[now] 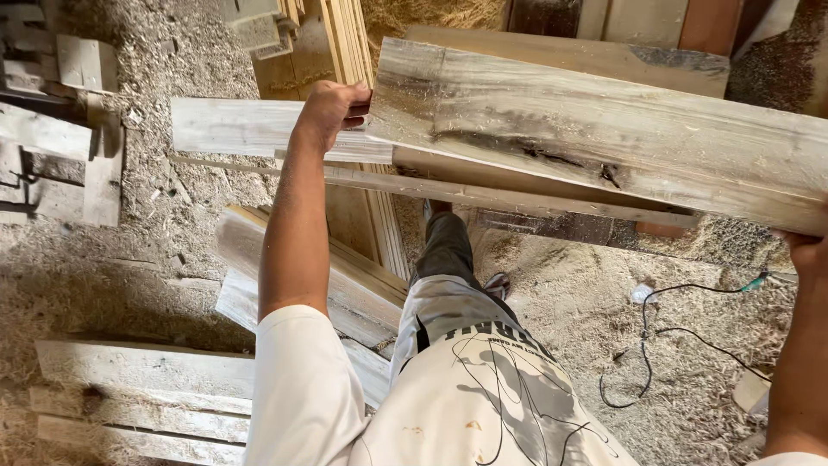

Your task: The person moves pieces of lumber one at a time from a stack on the ground to a different location in the workshop.

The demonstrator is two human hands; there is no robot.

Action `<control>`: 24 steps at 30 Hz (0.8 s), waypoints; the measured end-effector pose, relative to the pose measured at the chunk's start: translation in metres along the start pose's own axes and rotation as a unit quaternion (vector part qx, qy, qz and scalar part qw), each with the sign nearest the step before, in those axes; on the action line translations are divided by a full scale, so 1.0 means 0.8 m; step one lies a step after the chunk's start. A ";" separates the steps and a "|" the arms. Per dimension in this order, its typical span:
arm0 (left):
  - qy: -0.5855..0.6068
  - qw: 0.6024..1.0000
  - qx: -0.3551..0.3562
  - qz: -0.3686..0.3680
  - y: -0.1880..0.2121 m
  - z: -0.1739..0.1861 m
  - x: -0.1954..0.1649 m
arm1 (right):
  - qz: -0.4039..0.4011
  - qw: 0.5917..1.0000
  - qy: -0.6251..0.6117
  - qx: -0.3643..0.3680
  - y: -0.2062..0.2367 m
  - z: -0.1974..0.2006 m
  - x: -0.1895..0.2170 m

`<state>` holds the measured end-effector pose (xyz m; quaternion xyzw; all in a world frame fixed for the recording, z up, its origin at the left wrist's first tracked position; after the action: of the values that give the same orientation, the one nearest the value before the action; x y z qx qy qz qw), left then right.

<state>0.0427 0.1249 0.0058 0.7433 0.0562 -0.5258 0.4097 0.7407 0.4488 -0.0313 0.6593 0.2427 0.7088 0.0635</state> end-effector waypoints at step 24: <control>-0.137 0.959 -0.125 -0.215 0.081 -0.012 -0.011 | -0.027 0.988 0.098 -0.119 0.030 -0.016 0.040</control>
<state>0.0791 0.0916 0.0500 0.5770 0.2237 -0.6871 0.3806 0.7302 0.4378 0.0076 0.5677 0.1800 0.7916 0.1366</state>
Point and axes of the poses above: each hand's wrist, its own y-axis away from the middle knuckle, its own z-axis out of the back of the hand, x = y × z, the point moved 5 cm from there along -y, towards the middle knuckle, and after that the axes turned 12 degrees about y, right-handed, at the moved point
